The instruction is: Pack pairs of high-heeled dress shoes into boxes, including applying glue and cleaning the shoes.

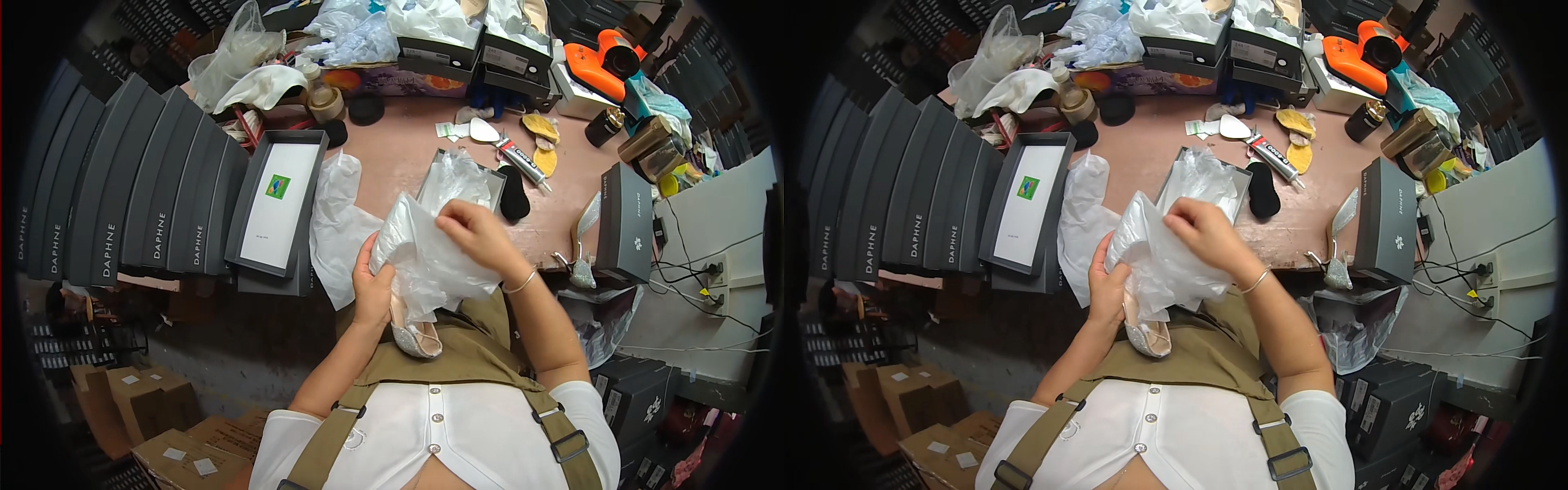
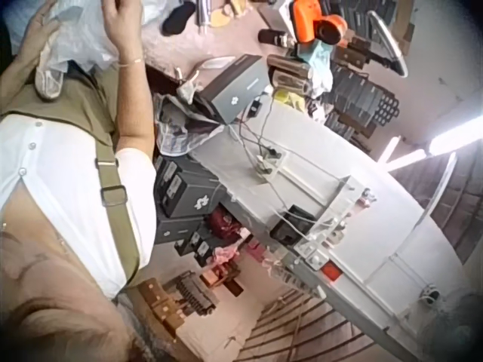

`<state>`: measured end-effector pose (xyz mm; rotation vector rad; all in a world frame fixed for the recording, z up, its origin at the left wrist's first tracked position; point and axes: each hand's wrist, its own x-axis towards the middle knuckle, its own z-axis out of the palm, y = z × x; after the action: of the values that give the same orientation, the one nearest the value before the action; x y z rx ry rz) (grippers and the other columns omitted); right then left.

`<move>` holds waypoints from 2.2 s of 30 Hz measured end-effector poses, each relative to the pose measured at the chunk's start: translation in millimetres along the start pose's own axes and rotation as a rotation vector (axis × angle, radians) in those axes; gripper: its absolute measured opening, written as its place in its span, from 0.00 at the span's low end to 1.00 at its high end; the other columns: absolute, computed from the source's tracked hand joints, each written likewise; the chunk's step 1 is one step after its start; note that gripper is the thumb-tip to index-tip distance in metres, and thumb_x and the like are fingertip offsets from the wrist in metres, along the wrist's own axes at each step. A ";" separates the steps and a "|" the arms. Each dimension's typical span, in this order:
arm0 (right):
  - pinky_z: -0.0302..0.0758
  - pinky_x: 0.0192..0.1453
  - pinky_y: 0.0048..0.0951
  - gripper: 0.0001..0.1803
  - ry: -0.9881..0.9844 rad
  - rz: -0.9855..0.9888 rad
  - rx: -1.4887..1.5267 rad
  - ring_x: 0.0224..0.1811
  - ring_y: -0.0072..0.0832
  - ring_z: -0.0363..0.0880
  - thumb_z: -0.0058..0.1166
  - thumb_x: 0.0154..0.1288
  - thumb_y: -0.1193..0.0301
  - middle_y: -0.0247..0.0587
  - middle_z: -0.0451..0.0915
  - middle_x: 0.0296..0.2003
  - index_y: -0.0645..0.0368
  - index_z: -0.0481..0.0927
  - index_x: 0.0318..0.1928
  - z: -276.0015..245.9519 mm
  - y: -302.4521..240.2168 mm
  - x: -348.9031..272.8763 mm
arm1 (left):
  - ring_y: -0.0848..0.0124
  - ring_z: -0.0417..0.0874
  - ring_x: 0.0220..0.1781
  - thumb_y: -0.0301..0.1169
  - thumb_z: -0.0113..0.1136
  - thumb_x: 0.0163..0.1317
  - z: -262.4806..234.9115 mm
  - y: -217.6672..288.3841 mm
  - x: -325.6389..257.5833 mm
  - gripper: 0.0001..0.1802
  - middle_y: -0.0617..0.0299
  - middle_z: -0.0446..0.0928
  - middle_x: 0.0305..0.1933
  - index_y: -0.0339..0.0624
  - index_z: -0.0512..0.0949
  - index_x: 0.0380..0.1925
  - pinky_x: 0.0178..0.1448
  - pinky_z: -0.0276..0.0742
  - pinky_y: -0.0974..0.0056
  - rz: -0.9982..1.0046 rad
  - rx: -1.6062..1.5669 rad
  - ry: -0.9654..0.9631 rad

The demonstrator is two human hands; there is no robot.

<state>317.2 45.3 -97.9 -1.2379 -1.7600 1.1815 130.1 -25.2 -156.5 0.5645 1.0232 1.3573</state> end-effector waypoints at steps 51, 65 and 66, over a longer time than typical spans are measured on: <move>0.69 0.50 0.36 0.29 0.233 -0.377 -0.662 0.51 0.40 0.72 0.60 0.48 0.75 0.48 0.72 0.50 0.55 0.72 0.55 71.7 12.9 -50.4 | 0.68 0.66 0.64 0.18 0.46 0.57 -23.8 18.5 2.2 0.39 0.52 0.61 0.66 0.33 0.45 0.70 0.66 0.63 0.65 -0.183 0.235 -0.334; 0.71 0.55 0.40 0.34 0.149 -0.253 -0.131 0.52 0.53 0.71 0.44 0.51 0.86 0.59 0.68 0.51 0.63 0.61 0.63 80.0 12.4 -34.6 | 0.67 0.70 0.61 0.20 0.49 0.58 -9.6 -17.6 11.1 0.30 0.51 0.68 0.61 0.31 0.60 0.64 0.62 0.68 0.63 0.161 0.358 -0.023; 0.71 0.55 0.40 0.35 0.164 -0.233 -0.130 0.52 0.53 0.71 0.44 0.51 0.86 0.59 0.68 0.51 0.62 0.61 0.64 75.2 12.2 -33.3 | 0.67 0.69 0.62 0.20 0.49 0.58 -10.7 -22.0 10.9 0.31 0.51 0.68 0.61 0.32 0.59 0.64 0.62 0.67 0.63 0.207 0.363 -0.025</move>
<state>265.5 -6.6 -137.4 -1.1326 -1.8231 0.8210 131.4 -21.1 -182.9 0.9775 1.2271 1.3456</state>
